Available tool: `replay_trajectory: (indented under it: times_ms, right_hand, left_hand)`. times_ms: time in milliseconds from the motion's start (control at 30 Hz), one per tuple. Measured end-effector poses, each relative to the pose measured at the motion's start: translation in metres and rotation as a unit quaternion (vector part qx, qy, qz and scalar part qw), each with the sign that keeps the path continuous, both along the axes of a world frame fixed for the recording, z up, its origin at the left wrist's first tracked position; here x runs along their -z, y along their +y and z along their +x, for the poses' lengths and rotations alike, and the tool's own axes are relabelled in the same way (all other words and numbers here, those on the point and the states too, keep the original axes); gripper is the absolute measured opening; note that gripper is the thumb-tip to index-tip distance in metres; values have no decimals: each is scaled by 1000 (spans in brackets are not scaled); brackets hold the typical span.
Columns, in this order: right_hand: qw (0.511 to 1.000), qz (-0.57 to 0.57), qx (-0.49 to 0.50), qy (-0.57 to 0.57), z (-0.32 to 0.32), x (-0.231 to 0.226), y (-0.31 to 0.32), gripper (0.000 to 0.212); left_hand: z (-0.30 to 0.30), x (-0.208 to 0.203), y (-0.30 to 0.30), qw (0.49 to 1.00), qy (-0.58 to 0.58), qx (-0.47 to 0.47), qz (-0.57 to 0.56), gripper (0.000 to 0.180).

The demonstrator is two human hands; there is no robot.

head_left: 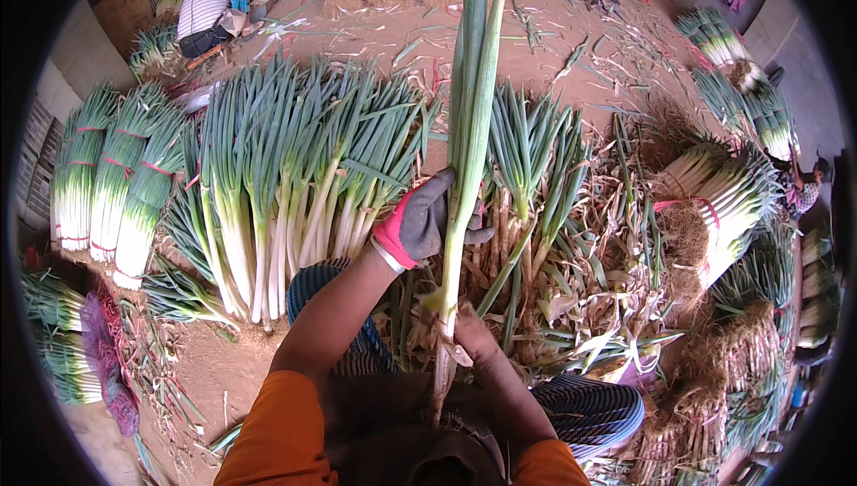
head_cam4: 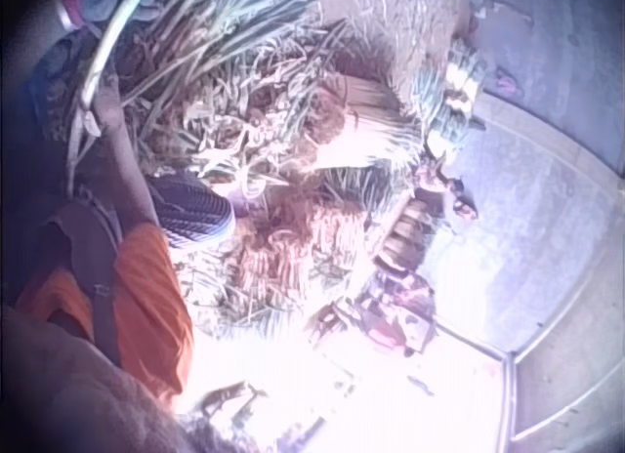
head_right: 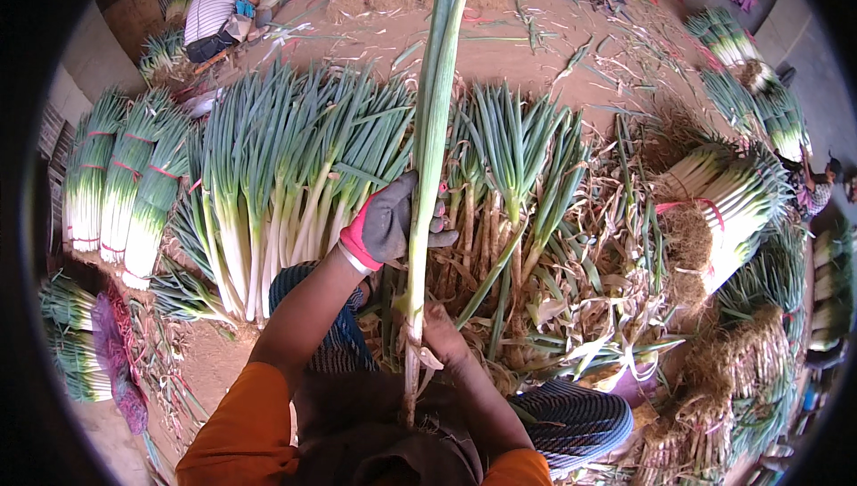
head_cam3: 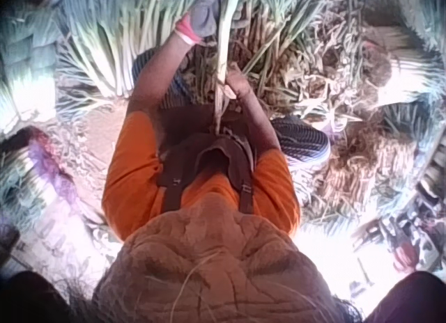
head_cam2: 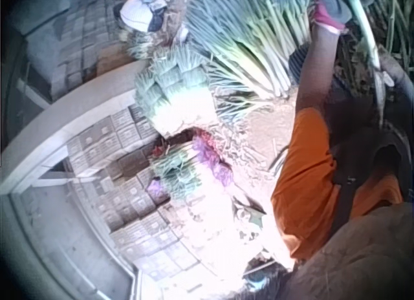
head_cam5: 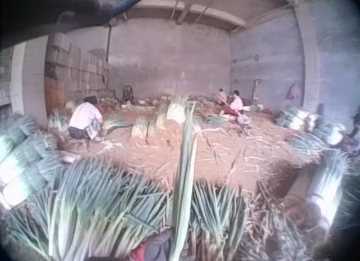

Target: The person cleans green onions by hand, peeling away the outer layers and removing dirt from the bulbs. They handle the onions one by one from a large pile on the floor.

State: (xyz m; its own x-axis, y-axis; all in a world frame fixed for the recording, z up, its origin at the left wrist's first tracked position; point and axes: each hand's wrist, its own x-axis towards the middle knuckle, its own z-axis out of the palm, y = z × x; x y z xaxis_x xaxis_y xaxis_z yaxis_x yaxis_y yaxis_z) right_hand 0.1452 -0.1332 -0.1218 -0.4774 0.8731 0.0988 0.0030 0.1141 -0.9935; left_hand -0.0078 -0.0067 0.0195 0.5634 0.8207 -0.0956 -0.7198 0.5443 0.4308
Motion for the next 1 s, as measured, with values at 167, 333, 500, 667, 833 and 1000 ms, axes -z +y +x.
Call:
replay_trajectory:
  times_ms: [167,333,500,667,833,1000]
  right_hand:
    - [975,-123,-110,-148,35,20,-64,26]
    - [831,-156,-236,-479,45,4,-109,30]
    - [948,59,-20,-313,38,-21,-96,33]
    - [932,-342,47,107,19,-58,-68,41]
    - [898,-391,70,188,-11,-80,-53,40]
    - [934,-314,96,141,-13,-106,9,43]
  left_hand:
    - [-7,8,-1,1000,-9,1,-1,42]
    - [-6,5,3,998,34,-36,-36,38]
    - [-5,3,7,995,62,-64,-46,37]
    - [-11,7,13,982,83,-165,-35,36]
    - [-20,21,22,980,41,-192,-34,40]
    - [5,25,-11,985,114,-91,-92,45]
